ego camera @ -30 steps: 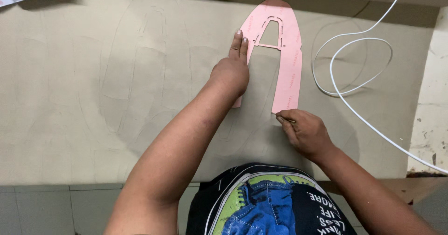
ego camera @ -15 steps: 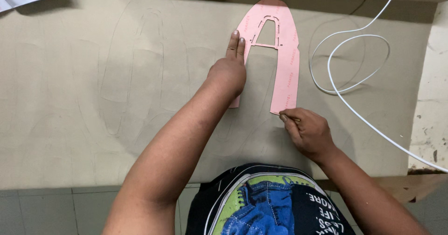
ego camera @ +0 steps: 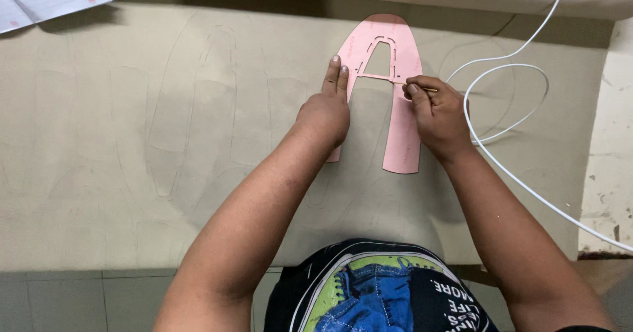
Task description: The person holds a pink U-shaped shoe pattern piece on the worktable and traces around its inner edges with a pen, then flips the pattern piece over and traces the other side. They then set the pattern down and write in a notebook on the table.
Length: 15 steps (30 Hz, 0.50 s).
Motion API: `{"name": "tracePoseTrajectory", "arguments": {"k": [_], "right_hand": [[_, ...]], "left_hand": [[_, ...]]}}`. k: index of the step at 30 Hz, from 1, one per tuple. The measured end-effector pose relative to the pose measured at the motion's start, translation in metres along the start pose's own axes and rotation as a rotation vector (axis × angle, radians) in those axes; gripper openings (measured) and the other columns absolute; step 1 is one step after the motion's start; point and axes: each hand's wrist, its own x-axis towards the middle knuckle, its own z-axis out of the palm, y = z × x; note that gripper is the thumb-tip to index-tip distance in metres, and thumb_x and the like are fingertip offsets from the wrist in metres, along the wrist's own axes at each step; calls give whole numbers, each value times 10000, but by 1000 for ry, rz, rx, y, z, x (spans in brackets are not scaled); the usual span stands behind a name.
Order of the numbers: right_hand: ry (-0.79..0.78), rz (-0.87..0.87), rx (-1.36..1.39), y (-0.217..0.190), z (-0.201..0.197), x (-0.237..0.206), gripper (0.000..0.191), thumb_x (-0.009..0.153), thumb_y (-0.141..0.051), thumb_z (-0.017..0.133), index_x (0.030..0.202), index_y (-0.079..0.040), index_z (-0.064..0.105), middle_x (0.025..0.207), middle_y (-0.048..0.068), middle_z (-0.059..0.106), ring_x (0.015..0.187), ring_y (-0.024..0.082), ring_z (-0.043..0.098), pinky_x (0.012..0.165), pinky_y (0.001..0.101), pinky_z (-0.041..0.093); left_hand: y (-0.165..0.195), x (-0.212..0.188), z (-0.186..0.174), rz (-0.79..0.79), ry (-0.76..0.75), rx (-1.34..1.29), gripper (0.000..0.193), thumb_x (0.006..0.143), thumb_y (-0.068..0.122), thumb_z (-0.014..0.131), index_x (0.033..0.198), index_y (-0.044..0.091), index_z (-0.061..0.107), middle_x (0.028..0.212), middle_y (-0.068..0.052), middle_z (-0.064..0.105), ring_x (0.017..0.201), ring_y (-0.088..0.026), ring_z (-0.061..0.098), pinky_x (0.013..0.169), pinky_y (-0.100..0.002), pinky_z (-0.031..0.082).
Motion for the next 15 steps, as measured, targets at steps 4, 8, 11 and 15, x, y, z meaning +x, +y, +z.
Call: {"name": "tracePoseTrajectory", "arguments": {"k": [4,8,11,15], "right_hand": [[-17,109,108,2,2,5,191,1066,-125,605,1147,24,693,1025,109,755,929,156,737,824,293,624],[-5,43,69,1,2,5,185,1072,-106,601,1134,40,697,1028,129,752,927,169,736,835,302,615],[-3,16,-33,-1,2,5,182,1057,-101,615,1115,42,712,991,142,760,865,184,733,794,311,597],[-25,-33,-59,-3,1,10,175,1063,-97,613,1124,37,707,984,138,765,893,184,754,818,308,604]], "left_hand": [[0,3,-1,34,-40,87,940,851,-106,530,1612,-58,-19,1682,-252,-183,1270,-367,537,768,-358,608],[-2,7,4,123,18,290,854,851,-143,503,1576,-129,52,1658,-283,-155,1529,-360,277,698,-310,638],[-1,9,5,101,14,241,877,824,-125,520,1559,-120,41,1641,-286,-174,1448,-342,401,695,-323,637],[1,7,1,-7,-71,54,937,868,-102,508,1626,-40,-39,1684,-256,-198,1118,-339,717,768,-358,608]]}}
